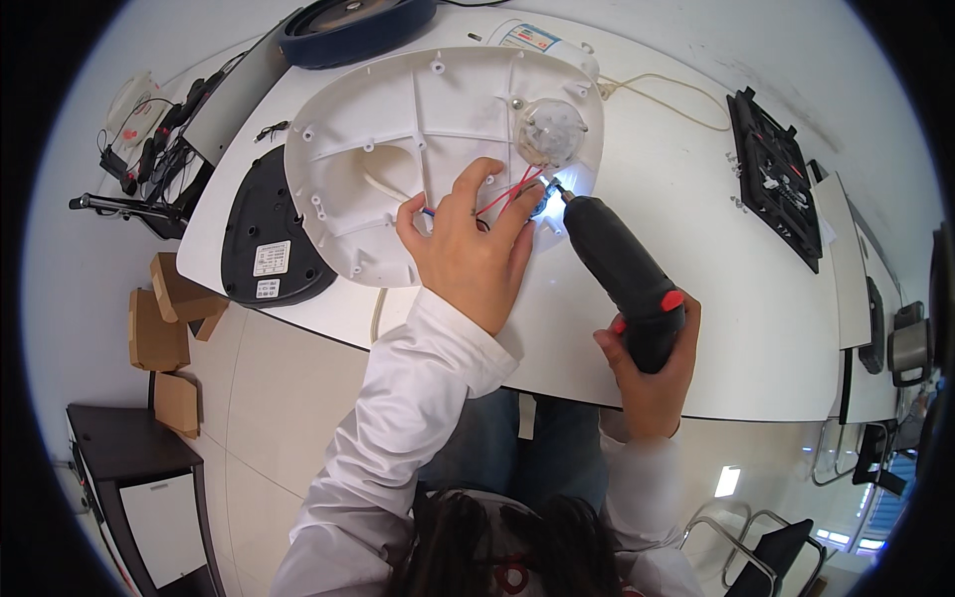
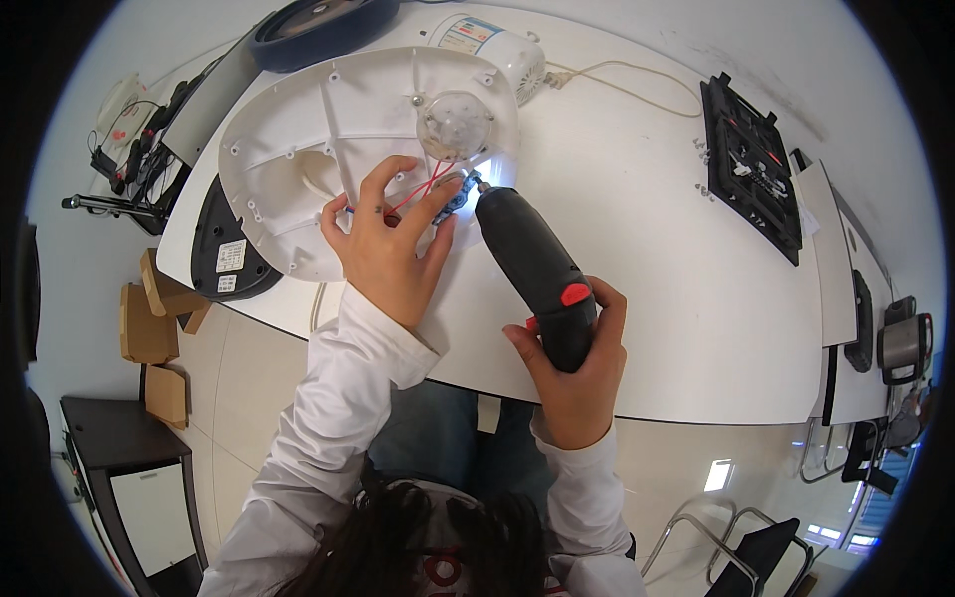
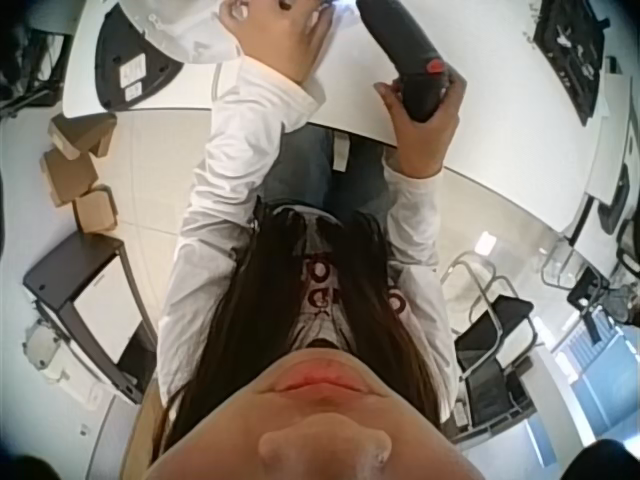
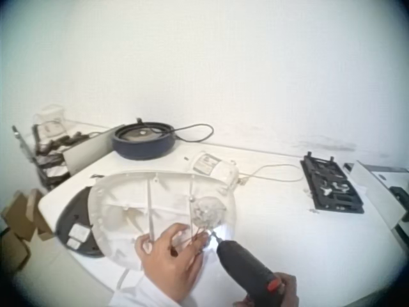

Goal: The person assembles an electronic device by connecting wires and securing components inside a white plastic housing. They use a cordless screwdriver to tighten screws and organize the internal wiring.

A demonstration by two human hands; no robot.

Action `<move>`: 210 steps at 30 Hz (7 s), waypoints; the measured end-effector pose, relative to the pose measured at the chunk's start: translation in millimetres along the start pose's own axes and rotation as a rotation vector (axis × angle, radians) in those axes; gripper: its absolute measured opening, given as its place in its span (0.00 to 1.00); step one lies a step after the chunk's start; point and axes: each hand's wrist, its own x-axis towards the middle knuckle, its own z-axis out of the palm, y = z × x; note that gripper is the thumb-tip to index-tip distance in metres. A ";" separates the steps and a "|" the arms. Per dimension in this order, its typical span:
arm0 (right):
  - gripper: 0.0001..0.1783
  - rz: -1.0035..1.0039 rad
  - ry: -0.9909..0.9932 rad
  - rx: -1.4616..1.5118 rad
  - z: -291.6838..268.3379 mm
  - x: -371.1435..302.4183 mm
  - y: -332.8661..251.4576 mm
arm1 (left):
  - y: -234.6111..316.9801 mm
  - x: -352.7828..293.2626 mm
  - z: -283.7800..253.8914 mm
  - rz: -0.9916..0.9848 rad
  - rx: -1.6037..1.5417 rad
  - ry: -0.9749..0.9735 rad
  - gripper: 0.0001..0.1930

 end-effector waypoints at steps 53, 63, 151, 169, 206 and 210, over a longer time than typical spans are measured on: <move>0.37 -0.160 -0.033 -0.047 -0.4 8.3 6.7 | 0.2 0.5 0.9 -0.006 -0.003 -0.003 0.21; 0.36 -0.108 -0.028 -0.029 0.9 7.1 3.6 | 1.2 0.6 -0.4 -0.026 0.026 -0.007 0.22; 0.23 0.171 -0.078 0.395 -2.2 5.3 2.5 | 1.0 1.2 0.1 -0.044 -0.010 -0.001 0.22; 0.31 -0.037 0.098 -0.269 -95.7 14.1 26.8 | 0.3 0.8 -0.9 -0.053 -0.004 -0.012 0.22; 0.08 -0.494 -0.214 -0.516 61.3 51.1 16.2 | -5.6 -1.5 2.1 -0.017 -0.016 0.013 0.21; 0.06 -0.557 -0.256 -0.571 66.5 51.0 24.5 | -4.3 -0.7 3.1 -0.016 -0.015 0.016 0.20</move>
